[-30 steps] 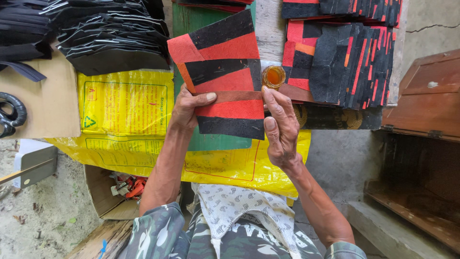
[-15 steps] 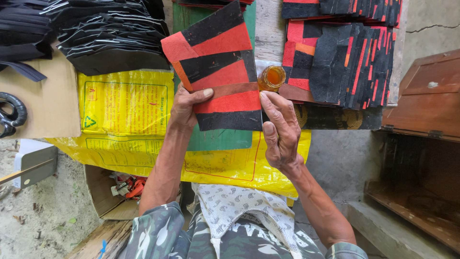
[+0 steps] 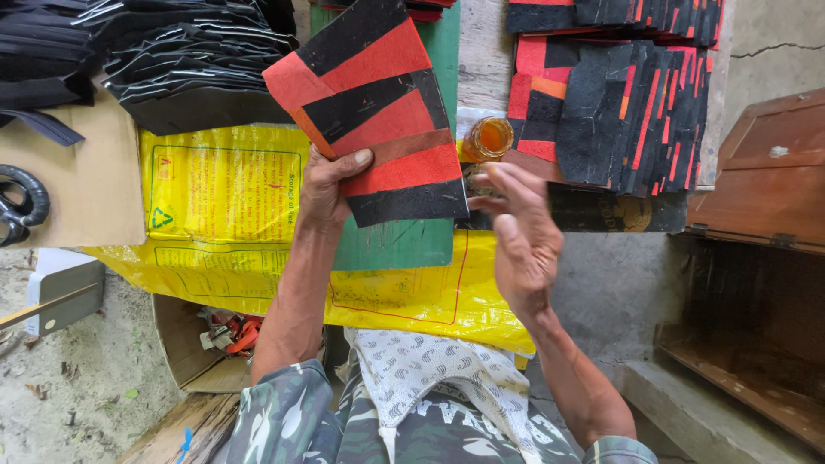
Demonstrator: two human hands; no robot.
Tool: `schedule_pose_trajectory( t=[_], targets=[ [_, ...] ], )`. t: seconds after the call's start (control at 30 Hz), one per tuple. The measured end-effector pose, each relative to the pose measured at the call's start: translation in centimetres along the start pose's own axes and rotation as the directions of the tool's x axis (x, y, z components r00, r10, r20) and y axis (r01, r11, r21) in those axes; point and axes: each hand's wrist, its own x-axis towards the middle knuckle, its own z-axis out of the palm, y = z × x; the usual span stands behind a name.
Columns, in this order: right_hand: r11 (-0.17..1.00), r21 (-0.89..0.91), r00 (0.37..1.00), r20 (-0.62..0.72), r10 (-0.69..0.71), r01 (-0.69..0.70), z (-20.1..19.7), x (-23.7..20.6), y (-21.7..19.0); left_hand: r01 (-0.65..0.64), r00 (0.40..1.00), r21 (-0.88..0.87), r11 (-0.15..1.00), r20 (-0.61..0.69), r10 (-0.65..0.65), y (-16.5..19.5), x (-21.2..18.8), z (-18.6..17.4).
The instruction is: The person assembles decorative panels from cut black, red and orange foam pieces at a workbench. They pick up a black foam base, apply glue from a small jar onto it, press colored foam strips onto the glued areas, then place the finished panel onto a stack of completed pieces and start the next one.
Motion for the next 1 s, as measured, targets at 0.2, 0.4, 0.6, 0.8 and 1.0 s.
schedule_pose_trajectory(
  t=[0.2,0.4,0.6,0.8,1.0],
  targets=[
    [0.804,0.492,0.941,0.225,0.252,-0.333,0.9,-0.3,0.2,-0.002,1.0,0.007,1.0,-0.002,0.002,0.2,0.2,-0.1],
    [0.793,0.501,0.936,0.239,0.257,-0.346,1.0,-0.2,0.0,-0.005,1.0,0.035,0.999,0.002,0.005,0.3,0.3,-0.3],
    [0.805,0.484,0.937,0.235,0.259,-0.344,0.9,-0.4,0.2,-0.014,0.999,0.053,0.998,0.03,0.012,0.7,0.3,-0.2],
    [0.821,0.463,0.94,0.224,0.256,-0.334,0.7,-0.7,0.7,-0.038,0.999,0.082,0.996,0.031,0.035,0.9,0.3,0.0],
    [0.88,0.371,0.949,0.215,0.23,-0.297,0.4,-0.7,1.1,-0.05,0.998,0.096,0.994,0.044,0.046,1.0,0.3,0.1]
  ],
)
